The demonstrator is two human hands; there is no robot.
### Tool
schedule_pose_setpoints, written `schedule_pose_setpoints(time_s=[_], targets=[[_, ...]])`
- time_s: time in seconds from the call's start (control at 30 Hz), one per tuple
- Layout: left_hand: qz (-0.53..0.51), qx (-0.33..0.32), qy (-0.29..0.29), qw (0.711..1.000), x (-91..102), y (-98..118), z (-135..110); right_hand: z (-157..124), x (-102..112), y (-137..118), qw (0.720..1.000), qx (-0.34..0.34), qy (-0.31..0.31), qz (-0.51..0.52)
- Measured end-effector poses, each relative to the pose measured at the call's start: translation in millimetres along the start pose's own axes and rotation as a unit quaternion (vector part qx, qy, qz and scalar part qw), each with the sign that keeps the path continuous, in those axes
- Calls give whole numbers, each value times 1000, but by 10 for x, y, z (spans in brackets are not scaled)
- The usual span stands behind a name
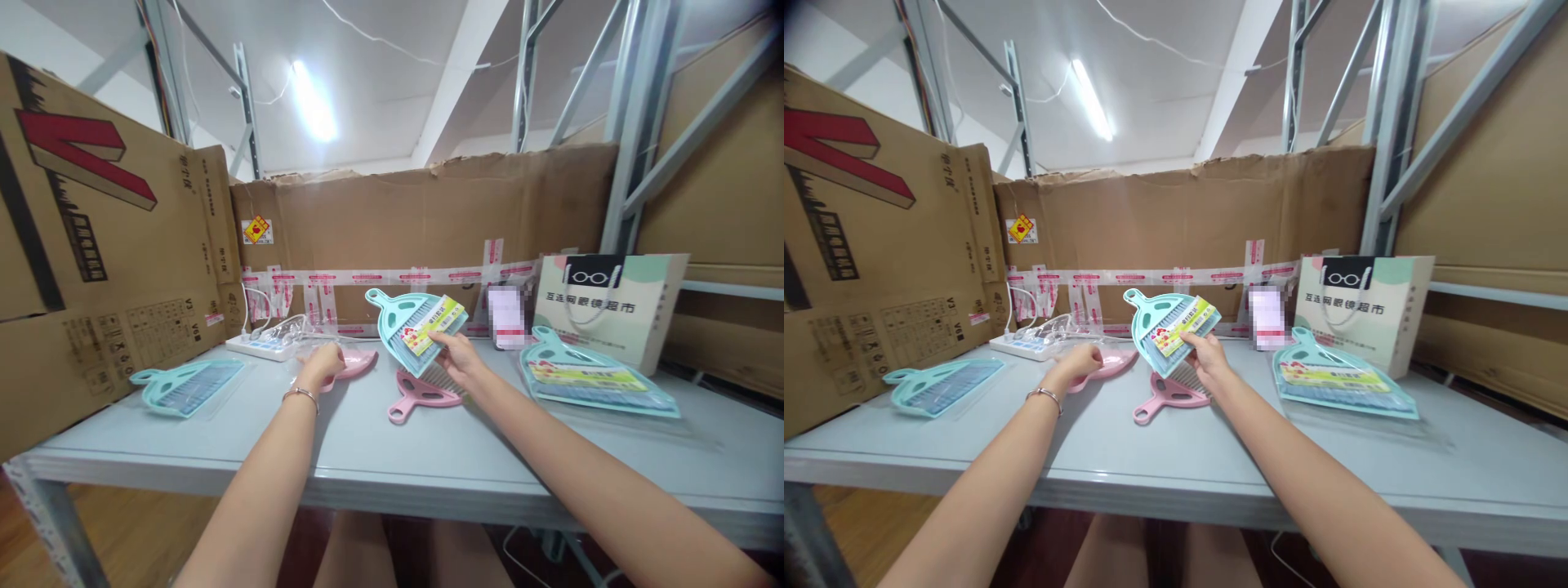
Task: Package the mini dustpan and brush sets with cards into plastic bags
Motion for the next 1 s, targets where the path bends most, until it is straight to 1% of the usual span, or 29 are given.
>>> schedule_pose_setpoints(time_s=[0.03, 0.07, 0.13, 0.17, 0.27, 0.33, 0.4, 0.47, 0.57, 0.67, 0.73, 0.8, 0.87, 0.93, 0.97, 1.0], targets=[[4, 14, -1, 1000, -8, 2, -2, 5, -1, 3, 1000, 2, -6, -2], [36, 25, -21, 999, -32, 16, -8, 12, 0, 5, 1000, 4, -11, -3], [68, 26, -22, 997, -4, 99, -25, 28, 8, 5, 1000, 8, -15, -6], [73, 11, -11, 997, 34, 168, -38, 34, 15, 3, 1000, 9, -12, -5], [67, -70, 49, 994, 197, 412, -103, 30, 17, -20, 1000, 9, -6, -4], [56, -113, 83, 989, 288, 521, -153, 6, -5, -36, 1000, 4, -12, -16], [41, -133, 102, 985, 344, 566, -183, -26, -39, -44, 999, -2, -25, -41], [17, -140, 117, 983, 385, 577, -191, -57, -73, -39, 997, -5, -40, -69], [-51, -161, 123, 978, 434, 619, -196, -92, -106, -19, 993, -6, -55, -106], [-145, -203, 86, 964, 426, 737, -237, -121, -132, -3, 989, -6, -66, -132], [-204, -217, 50, 953, 373, 821, -289, -144, -168, 13, 987, -10, -85, -135], [-247, -221, 12, 944, 282, 898, -350, -166, -220, 39, 986, -15, -115, -123], [-259, -229, -33, 938, 160, 975, -412, -176, -263, 74, 985, -23, -136, -100], [-250, -247, -74, 933, 57, 1047, -464, -164, -264, 108, 988, -33, -129, -77], [-245, -261, -81, 930, 38, 1077, -482, -151, -253, 117, 990, -36, -118, -67], [-246, -275, -69, 927, 58, 1100, -491, -137, -237, 119, 992, -38, -104, -57]])
Point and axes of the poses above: each hand's wrist, its own z-axis towards the middle knuckle, its own x-axis out of the back of the hand, y = z × x, the point moved 7 cm from there along z, towards the middle knuckle, and after that the axes turned 10 degrees about -z, right-handed, at the moved point
